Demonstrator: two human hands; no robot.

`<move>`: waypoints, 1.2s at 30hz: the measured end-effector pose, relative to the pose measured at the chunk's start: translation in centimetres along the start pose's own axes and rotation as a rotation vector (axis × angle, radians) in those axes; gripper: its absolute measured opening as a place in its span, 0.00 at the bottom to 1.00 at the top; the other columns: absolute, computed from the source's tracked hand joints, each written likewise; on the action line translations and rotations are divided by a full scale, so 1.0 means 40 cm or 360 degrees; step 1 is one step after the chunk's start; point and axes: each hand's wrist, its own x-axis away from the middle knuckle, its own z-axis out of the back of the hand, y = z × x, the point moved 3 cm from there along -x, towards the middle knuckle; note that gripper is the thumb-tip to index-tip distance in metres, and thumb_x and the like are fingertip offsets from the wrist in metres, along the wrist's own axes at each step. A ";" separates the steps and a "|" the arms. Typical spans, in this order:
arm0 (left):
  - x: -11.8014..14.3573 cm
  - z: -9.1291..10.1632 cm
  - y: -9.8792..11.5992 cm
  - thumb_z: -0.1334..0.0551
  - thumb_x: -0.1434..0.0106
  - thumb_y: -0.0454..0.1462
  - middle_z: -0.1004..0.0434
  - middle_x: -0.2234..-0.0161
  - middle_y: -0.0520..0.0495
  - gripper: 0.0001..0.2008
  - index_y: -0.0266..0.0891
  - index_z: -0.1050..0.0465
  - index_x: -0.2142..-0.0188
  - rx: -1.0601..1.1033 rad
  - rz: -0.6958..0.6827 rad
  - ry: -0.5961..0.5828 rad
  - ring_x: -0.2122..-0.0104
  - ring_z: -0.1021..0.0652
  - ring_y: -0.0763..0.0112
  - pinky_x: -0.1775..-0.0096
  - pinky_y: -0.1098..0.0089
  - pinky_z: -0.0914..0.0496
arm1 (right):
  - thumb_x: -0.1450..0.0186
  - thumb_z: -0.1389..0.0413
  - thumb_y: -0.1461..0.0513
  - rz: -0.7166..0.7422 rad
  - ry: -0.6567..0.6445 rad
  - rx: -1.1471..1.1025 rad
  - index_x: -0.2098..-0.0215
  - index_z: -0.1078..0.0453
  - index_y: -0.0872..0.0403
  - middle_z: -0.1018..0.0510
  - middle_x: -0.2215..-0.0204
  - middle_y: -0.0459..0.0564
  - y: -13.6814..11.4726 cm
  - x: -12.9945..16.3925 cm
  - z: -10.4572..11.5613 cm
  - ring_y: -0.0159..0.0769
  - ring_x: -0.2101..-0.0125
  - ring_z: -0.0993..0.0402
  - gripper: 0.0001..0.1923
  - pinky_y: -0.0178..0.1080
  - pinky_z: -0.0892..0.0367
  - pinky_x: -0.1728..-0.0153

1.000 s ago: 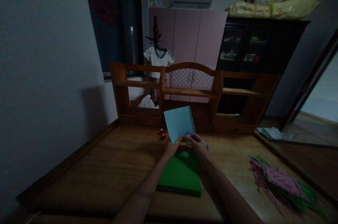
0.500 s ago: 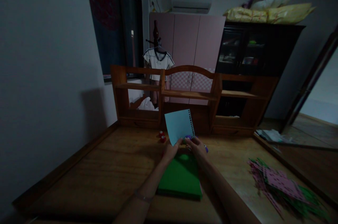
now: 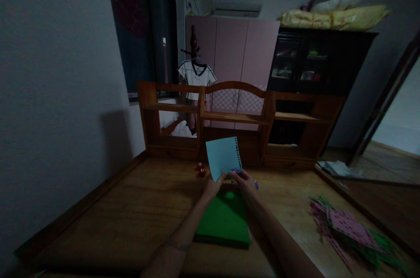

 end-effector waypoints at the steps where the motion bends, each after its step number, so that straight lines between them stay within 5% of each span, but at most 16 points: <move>1: -0.002 0.000 -0.003 0.35 0.49 0.44 0.23 0.61 0.40 0.18 0.34 0.26 0.62 -0.0017 0.0005 0.0003 0.59 0.24 0.59 0.54 0.63 0.32 | 0.52 0.35 0.50 0.0009 0.0004 0.0011 0.66 0.28 0.54 0.25 0.73 0.48 0.001 -0.001 0.001 0.32 0.77 0.31 0.20 0.33 0.36 0.76; 14: 0.000 -0.006 -0.007 0.36 0.47 0.44 0.23 0.63 0.41 0.15 0.35 0.26 0.64 -0.0015 -0.0090 -0.0055 0.60 0.24 0.60 0.55 0.64 0.32 | 0.53 0.35 0.51 -0.0035 -0.0010 -0.0081 0.69 0.30 0.54 0.29 0.79 0.44 -0.002 -0.001 0.003 0.29 0.81 0.35 0.19 0.32 0.41 0.80; 21: 0.011 -0.008 -0.023 0.36 0.49 0.49 0.23 0.72 0.44 0.18 0.36 0.26 0.68 -0.0093 0.0201 -0.0104 0.70 0.23 0.62 0.64 0.67 0.30 | 0.52 0.36 0.50 0.0006 0.0006 -0.0013 0.74 0.32 0.54 0.33 0.83 0.41 -0.009 -0.002 0.020 0.27 0.84 0.42 0.18 0.31 0.46 0.82; 26: 0.016 -0.011 -0.006 0.36 0.50 0.50 0.23 0.71 0.45 0.19 0.35 0.26 0.68 -0.0030 0.0107 -0.0067 0.72 0.24 0.65 0.69 0.69 0.31 | 0.50 0.37 0.51 0.0012 -0.0024 -0.0002 0.73 0.31 0.54 0.33 0.81 0.42 -0.015 0.000 0.017 0.26 0.83 0.43 0.16 0.31 0.49 0.82; 33: 0.035 -0.013 0.024 0.41 0.49 0.57 0.31 0.85 0.48 0.24 0.38 0.28 0.80 -0.0152 0.0421 -0.0308 0.78 0.28 0.66 0.69 0.69 0.33 | 0.50 0.37 0.51 0.0005 -0.0124 -0.0010 0.73 0.31 0.54 0.33 0.82 0.42 -0.035 0.009 0.002 0.27 0.83 0.43 0.16 0.31 0.48 0.82; 36: 0.038 -0.016 0.030 0.40 0.50 0.56 0.29 0.82 0.48 0.23 0.37 0.26 0.76 -0.0048 0.0349 -0.0235 0.78 0.27 0.66 0.70 0.68 0.32 | 0.49 0.38 0.50 0.0017 -0.0121 0.0028 0.73 0.30 0.54 0.32 0.82 0.42 -0.037 0.011 -0.001 0.27 0.83 0.43 0.17 0.31 0.48 0.82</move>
